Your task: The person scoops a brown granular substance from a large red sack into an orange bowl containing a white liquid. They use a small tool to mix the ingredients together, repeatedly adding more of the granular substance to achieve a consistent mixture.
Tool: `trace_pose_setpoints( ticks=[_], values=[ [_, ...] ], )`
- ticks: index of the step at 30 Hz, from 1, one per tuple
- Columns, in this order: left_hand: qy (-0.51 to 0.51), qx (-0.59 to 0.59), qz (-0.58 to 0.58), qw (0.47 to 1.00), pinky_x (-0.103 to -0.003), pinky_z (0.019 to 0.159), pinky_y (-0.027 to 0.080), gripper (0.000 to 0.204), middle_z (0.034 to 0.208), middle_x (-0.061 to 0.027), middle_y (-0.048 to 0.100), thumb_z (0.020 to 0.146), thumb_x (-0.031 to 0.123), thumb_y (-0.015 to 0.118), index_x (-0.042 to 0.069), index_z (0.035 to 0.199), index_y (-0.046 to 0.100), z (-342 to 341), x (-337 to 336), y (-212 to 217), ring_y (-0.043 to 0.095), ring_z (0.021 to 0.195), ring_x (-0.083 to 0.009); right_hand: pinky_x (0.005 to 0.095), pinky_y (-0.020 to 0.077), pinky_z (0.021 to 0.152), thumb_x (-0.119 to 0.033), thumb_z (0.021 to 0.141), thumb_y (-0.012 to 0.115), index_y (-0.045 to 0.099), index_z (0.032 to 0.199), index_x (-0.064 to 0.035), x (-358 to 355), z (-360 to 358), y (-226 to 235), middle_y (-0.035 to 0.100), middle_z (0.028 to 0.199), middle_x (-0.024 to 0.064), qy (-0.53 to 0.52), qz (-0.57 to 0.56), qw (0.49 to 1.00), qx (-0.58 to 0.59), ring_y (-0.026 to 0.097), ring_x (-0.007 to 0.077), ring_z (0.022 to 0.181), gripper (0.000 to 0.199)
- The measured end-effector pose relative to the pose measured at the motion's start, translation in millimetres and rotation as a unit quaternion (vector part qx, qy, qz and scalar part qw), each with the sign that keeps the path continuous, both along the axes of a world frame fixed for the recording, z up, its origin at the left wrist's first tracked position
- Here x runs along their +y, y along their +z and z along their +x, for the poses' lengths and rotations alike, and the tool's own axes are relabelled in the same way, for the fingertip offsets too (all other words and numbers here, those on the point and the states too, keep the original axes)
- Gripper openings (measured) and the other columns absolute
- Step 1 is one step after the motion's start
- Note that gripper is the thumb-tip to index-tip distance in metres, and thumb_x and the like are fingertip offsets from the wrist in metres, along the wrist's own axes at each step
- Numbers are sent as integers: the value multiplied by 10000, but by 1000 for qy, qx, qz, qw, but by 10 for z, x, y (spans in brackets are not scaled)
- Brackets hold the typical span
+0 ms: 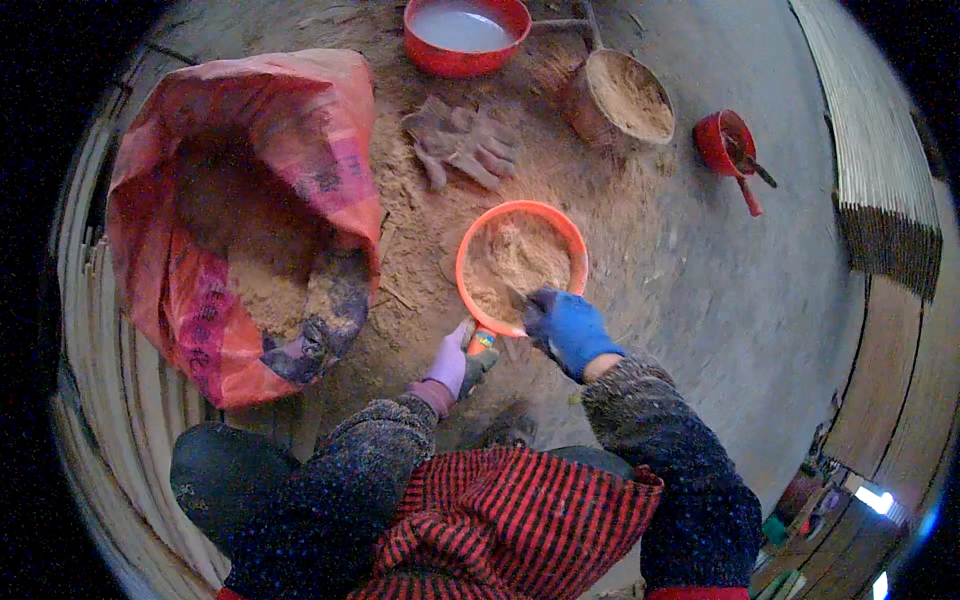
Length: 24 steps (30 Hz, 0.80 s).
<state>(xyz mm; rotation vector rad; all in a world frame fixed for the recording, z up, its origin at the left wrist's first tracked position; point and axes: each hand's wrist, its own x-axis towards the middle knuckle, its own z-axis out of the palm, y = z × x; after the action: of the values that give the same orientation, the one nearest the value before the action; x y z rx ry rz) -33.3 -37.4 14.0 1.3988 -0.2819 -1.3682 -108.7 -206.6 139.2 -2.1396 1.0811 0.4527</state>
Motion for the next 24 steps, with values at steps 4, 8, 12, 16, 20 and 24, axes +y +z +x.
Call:
trace_pose_setpoints(
  ticks=[4, 8, 12, 16, 20, 24],
  values=[
    [12, 59, 25, 998, -266, 649, 472, 548, 966, -23, 583, 756, -39, 679, -28, 1266, 478, -40, 55, -114, 528, 799, -96, 461, 519, 672, -227, 842, 575, 672, 996, -139, -157, -140, 330, 672, 817, 167, 116, -173, 978, 23, 658, 347, 749, 202],
    [3, 35, 39, 999, -261, 622, 460, 560, 953, -15, 577, 756, -41, 672, -20, 1279, 475, 45, 143, -167, 514, 761, -90, 441, 523, 634, -166, 824, 575, 668, 1008, -163, -243, 20, 407, 675, 822, 146, 143, -250, 956, -53, 661, 327, 718, 206],
    [-23, 7, 19, 1000, -257, 584, 450, 588, 909, -14, 576, 756, -34, 675, 3, 1305, 468, -73, -42, -56, 512, 702, -87, 447, 508, 602, -128, 813, 574, 621, 1081, -127, -319, -101, -140, 664, 813, 128, 178, -291, 935, 94, 656, 321, 703, 272],
    [56, 170, 60, 982, -265, 562, 451, 603, 892, -18, 588, 767, -31, 679, 19, 1327, 460, -4, 39, -113, 529, 668, -96, 443, 506, 583, -146, 803, 582, 623, 1068, -128, -44, -117, -50, 671, 813, 117, 240, -224, 943, 46, 661, 308, 687, 269],
    [-35, -13, 74, 997, -270, 556, 455, 595, 898, -24, 596, 780, -25, 680, 17, 1331, 458, 56, 105, -29, 545, 666, -106, 434, 510, 592, -157, 805, 581, 628, 1046, -122, -197, -174, 312, 671, 815, 136, 212, -243, 947, -13, 660, 319, 699, 249],
    [-14, -4, 21, 1000, -268, 560, 456, 583, 929, -29, 601, 782, -11, 683, 8, 1324, 467, -36, 11, -79, 548, 685, -107, 442, 523, 650, -143, 800, 600, 633, 1095, -112, -223, -261, 43, 671, 846, 168, 152, -230, 960, 56, 658, 338, 744, 298]
  ],
)
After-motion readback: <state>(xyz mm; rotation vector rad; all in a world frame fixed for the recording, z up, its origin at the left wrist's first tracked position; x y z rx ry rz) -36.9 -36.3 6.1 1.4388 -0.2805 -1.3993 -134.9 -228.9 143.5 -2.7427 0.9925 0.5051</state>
